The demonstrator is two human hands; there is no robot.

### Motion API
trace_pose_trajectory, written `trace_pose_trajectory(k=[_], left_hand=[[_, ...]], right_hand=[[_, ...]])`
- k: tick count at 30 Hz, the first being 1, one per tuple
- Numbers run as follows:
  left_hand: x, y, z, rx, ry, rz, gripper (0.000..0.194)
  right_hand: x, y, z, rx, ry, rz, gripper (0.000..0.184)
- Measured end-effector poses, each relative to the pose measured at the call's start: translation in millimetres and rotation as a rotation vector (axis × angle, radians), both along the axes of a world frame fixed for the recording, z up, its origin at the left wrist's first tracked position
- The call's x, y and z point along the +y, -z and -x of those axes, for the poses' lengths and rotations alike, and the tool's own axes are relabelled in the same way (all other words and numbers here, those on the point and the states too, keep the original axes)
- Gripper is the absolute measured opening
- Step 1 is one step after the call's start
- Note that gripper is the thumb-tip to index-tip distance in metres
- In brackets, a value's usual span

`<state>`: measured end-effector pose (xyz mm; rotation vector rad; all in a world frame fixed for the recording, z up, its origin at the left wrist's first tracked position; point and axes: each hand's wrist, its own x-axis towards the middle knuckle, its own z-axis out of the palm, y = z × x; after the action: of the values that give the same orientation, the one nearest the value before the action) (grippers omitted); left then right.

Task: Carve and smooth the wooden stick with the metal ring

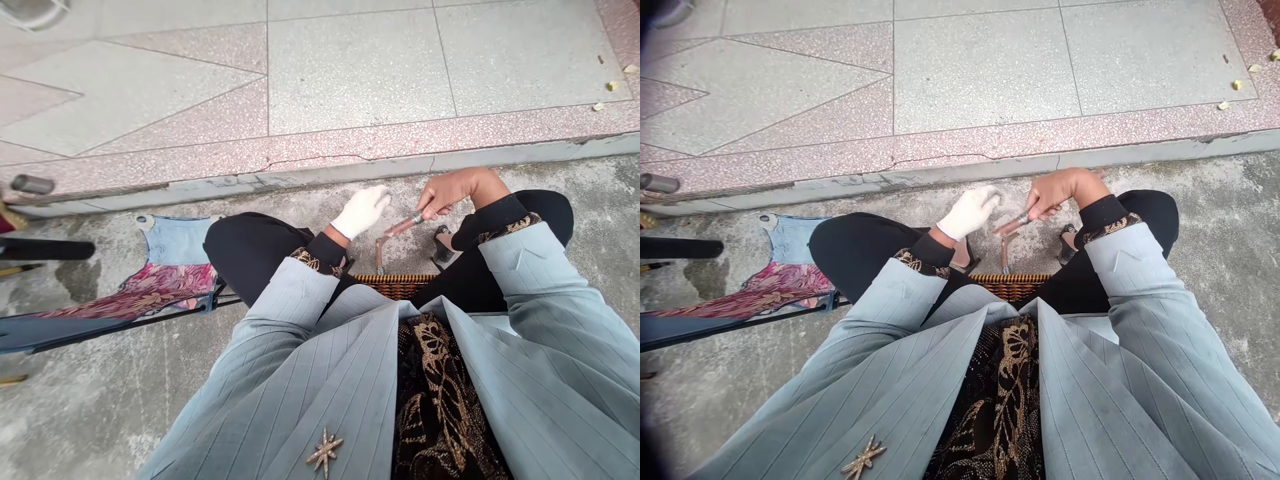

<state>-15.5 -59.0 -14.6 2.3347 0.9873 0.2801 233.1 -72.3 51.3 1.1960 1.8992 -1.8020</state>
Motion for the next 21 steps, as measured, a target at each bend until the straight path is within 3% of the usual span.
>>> trace_pose_trajectory(k=[4,7,10,16,21], left_hand=[[-3,-2.6,-5,-0.169,0.016,0.121,0.035],[-8,-6.1,-9,-0.173,0.030,0.133,0.036],[-11,-9.2,-10,-0.111,0.029,0.073,0.032],[-7,-3.4,-13,-0.069,0.000,0.039,0.033],[-2,3.9,-16,-0.039,-0.053,0.073,0.039]], right_hand=[[-3,-11.0,-5,0.271,0.261,-0.123,0.040],[-2,-6.0,4,0.303,0.510,-0.281,0.034],[0,4.0,16,0.274,0.627,-0.353,0.034],[1,12.5,32,0.080,0.648,-0.544,0.029],[-5,11.0,42,-0.345,0.375,-0.915,0.030]])
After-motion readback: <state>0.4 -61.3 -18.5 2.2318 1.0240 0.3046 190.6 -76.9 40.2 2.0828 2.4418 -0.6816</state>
